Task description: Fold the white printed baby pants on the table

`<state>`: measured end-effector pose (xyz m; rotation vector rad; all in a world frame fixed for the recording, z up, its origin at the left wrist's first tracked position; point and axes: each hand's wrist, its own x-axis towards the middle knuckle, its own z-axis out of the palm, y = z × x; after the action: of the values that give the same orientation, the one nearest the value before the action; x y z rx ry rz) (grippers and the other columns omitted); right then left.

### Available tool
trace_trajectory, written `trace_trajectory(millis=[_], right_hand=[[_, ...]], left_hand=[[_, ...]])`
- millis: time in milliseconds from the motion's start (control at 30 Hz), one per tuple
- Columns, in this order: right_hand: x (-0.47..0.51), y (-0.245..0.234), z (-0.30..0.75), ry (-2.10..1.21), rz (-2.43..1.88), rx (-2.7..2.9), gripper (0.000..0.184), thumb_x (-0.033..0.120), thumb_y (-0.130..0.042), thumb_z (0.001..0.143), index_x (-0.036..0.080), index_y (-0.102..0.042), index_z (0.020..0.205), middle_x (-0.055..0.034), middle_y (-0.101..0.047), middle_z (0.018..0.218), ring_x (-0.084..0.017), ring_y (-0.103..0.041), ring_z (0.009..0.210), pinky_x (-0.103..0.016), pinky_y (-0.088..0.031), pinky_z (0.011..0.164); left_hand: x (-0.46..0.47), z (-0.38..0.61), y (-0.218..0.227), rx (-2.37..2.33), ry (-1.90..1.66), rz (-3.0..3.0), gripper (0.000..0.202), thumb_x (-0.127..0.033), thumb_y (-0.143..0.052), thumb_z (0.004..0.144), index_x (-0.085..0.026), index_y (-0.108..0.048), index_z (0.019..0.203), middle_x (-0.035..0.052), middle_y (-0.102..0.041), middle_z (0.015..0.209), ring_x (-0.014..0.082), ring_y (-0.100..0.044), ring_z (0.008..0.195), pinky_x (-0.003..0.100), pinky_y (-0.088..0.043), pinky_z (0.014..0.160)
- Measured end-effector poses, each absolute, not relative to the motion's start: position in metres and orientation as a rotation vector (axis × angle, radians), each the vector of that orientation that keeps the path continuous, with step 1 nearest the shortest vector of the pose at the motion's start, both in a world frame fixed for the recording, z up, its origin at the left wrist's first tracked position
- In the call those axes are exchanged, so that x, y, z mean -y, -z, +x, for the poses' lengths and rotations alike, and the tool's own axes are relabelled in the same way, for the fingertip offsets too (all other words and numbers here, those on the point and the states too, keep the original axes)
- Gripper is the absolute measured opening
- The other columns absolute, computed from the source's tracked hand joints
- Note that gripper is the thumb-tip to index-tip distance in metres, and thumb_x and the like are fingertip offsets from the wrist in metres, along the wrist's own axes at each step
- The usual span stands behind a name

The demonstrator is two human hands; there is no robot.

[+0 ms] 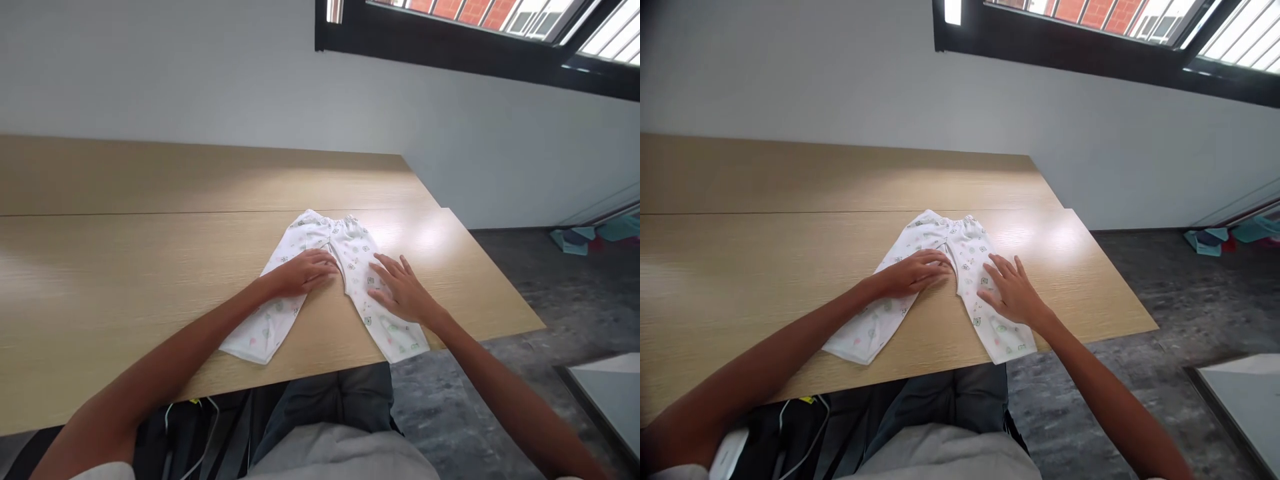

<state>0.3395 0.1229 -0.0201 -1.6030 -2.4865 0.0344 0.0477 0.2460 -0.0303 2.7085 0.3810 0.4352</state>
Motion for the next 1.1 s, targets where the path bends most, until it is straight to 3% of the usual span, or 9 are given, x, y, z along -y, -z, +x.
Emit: trace_trajectory(millis=[67, 133, 267, 400, 567, 667, 800, 1000, 1100], right_hand=[[-0.139, 0.017, 0.326, -0.044, -1.543, 2.416, 0.056, 0.051, -0.033, 0.106, 0.018, -0.037, 0.151, -0.015, -0.033, 0.157, -0.029, -0.028, 0.148, -0.058, -0.019, 0.122], [-0.162, 0.02, 0.314, -0.108, -1.467, 2.44, 0.058, 0.049, -0.031, 0.106, 0.015, -0.033, 0.153, -0.0145, -0.028, 0.16, -0.028, -0.022, 0.15, -0.055, -0.023, 0.122], [-0.207, 0.038, 0.3, -0.239, -1.464, 2.563, 0.062, 0.05, -0.029, 0.107, 0.014, -0.025, 0.157, -0.013, -0.017, 0.163, -0.03, -0.012, 0.152, -0.057, -0.021, 0.122], [-0.22, 0.045, 0.303, -0.156, -1.435, 2.579, 0.06, 0.049, -0.035, 0.106, 0.021, -0.025, 0.158, -0.0131, -0.022, 0.162, -0.035, -0.016, 0.15, -0.064, -0.022, 0.118], [-0.213, 0.036, 0.31, -0.055, -1.167, 2.617, 0.035, 0.034, -0.039, 0.106, 0.024, -0.056, 0.135, -0.0133, -0.039, 0.149, -0.033, -0.038, 0.138, -0.058, -0.035, 0.113], [-0.215, 0.033, 0.314, -0.008, -1.143, 2.596, 0.029, 0.031, -0.04, 0.105, 0.019, -0.062, 0.12, -0.0164, -0.045, 0.14, -0.033, -0.044, 0.129, -0.054, -0.042, 0.107], [-0.217, 0.033, 0.318, 0.011, -1.163, 2.586, 0.029, 0.032, -0.04, 0.105, 0.017, -0.062, 0.119, -0.0181, -0.047, 0.137, -0.034, -0.046, 0.125, -0.053, -0.046, 0.102], [-0.213, 0.034, 0.317, -0.049, -1.14, 2.585, 0.036, 0.04, -0.043, 0.106, 0.021, -0.059, 0.132, -0.0152, -0.046, 0.14, -0.032, -0.044, 0.13, -0.051, -0.044, 0.107], [-0.211, 0.037, 0.315, -0.057, -1.187, 2.637, 0.049, 0.049, -0.041, 0.106, 0.024, -0.046, 0.147, -0.0137, -0.04, 0.15, -0.033, -0.038, 0.137, -0.055, -0.038, 0.112]], left_hand=[[-0.247, 0.044, 0.032, -0.491, -0.47, 2.68, 0.043, -0.036, -0.032, 0.106, -0.019, -0.056, 0.137, 0.0104, -0.048, 0.147, 0.0232, -0.042, 0.138, 0.042, -0.032, 0.119], [-0.248, 0.04, 0.037, -0.561, -0.373, 2.72, 0.051, -0.039, -0.032, 0.105, -0.016, -0.043, 0.149, 0.012, -0.036, 0.156, 0.0285, -0.029, 0.147, 0.051, -0.022, 0.123], [-0.248, 0.035, 0.044, -0.602, -0.18, 2.79, 0.057, -0.04, -0.031, 0.105, -0.019, -0.024, 0.158, 0.0084, -0.027, 0.161, 0.0306, -0.015, 0.152, 0.057, -0.011, 0.124], [-0.245, 0.04, 0.04, -0.666, -0.226, 2.842, 0.056, -0.037, -0.041, 0.101, -0.021, -0.033, 0.154, 0.0103, -0.038, 0.155, 0.0318, -0.026, 0.147, 0.058, -0.019, 0.122], [-0.241, 0.047, 0.039, -0.717, -0.302, 2.868, 0.051, -0.034, -0.049, 0.096, -0.02, -0.046, 0.144, 0.0129, -0.049, 0.141, 0.0342, -0.036, 0.139, 0.065, -0.025, 0.116], [-0.243, 0.046, 0.041, -0.696, -0.403, 2.845, 0.046, -0.036, -0.048, 0.096, -0.02, -0.05, 0.139, 0.0122, -0.052, 0.136, 0.0324, -0.041, 0.135, 0.062, -0.03, 0.115], [-0.245, 0.044, 0.042, -0.678, -0.463, 2.815, 0.041, -0.037, -0.044, 0.098, -0.019, -0.053, 0.134, 0.0115, -0.054, 0.133, 0.0305, -0.044, 0.132, 0.061, -0.032, 0.114], [-0.242, 0.043, 0.042, -0.728, -0.429, 2.814, 0.045, -0.039, -0.044, 0.1, -0.017, -0.05, 0.139, 0.0126, -0.049, 0.144, 0.0312, -0.039, 0.138, 0.061, -0.027, 0.117], [-0.243, 0.043, 0.041, -0.697, -0.398, 2.832, 0.048, -0.039, -0.042, 0.101, -0.017, -0.045, 0.144, 0.0117, -0.041, 0.152, 0.0315, -0.032, 0.144, 0.06, -0.026, 0.118]])
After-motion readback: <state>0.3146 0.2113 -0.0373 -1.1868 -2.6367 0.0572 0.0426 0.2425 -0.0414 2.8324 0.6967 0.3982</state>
